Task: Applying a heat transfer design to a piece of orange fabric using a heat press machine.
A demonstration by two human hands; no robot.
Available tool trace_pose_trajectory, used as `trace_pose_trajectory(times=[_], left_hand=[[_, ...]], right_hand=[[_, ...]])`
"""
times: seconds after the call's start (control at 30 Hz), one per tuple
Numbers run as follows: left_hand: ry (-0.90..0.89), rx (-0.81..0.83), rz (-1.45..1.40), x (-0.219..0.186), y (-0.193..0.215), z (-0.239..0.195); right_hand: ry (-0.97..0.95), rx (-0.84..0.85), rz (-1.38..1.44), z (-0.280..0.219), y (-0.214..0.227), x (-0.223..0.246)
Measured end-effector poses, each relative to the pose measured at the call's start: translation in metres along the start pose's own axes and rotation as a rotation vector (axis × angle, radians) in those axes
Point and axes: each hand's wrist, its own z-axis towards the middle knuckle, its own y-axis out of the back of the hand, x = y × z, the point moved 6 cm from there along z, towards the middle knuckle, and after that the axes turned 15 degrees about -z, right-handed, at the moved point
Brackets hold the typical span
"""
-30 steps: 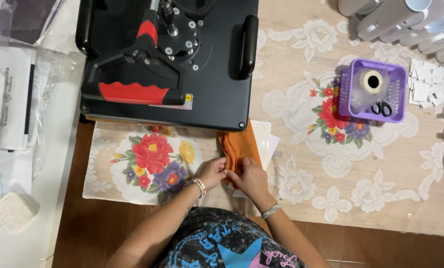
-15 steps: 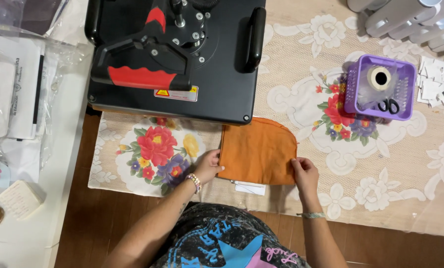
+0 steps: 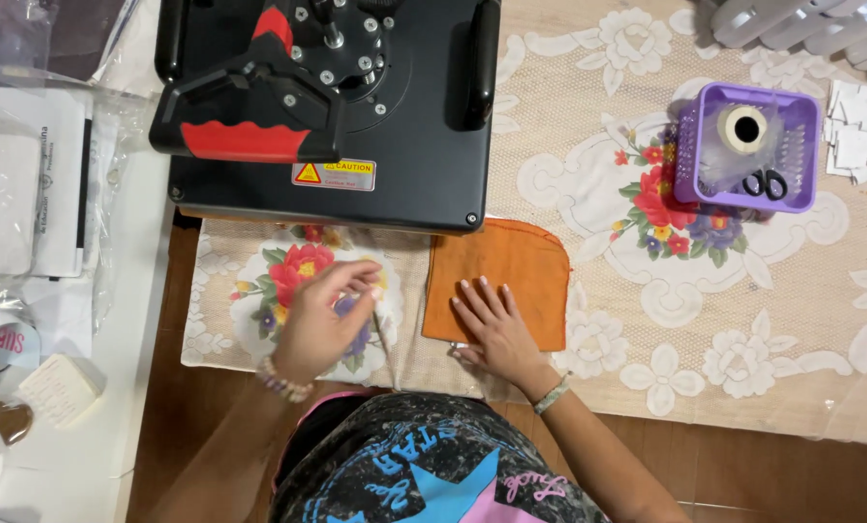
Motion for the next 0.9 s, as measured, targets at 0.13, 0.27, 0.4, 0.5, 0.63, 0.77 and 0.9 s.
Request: trace_pose_trajectory(times=[0.13,0.27,0.4,0.5,0.63,0.77,0.9], left_hand=[[-0.465,-0.175,0.224,-0.116,0.049,0.018],[-0.773,-0.151,0.471,-0.193,0.062,0.036],[-0.835,-0.109,0.588,-0.211,0.059,0.049],[-0.865,-0.076,0.638,-0.213,0.06,0.057],[-0.835,-0.028,0.737,-0.2,0.067,0.078],[-0.678,0.067,0.913,-0.165,0.065,0.096],[-0.695,0.071,0.888,-0.16,0.064,0.097]], right_hand=[[0.023,-0.068,-0.014,-0.003,-0.015,0.004],[0.065,-0.005,-0.099,0.001,-0.002,0.016],[0.159,-0.096,-0.139,-0.01,-0.033,0.023],[0.221,-0.091,-0.179,-0.024,-0.043,0.025],[0.212,-0.089,-0.198,-0.037,-0.05,0.026],[0.186,-0.073,-0.151,-0.039,-0.047,0.022],[0.031,-0.12,0.059,-0.02,-0.006,0.018]])
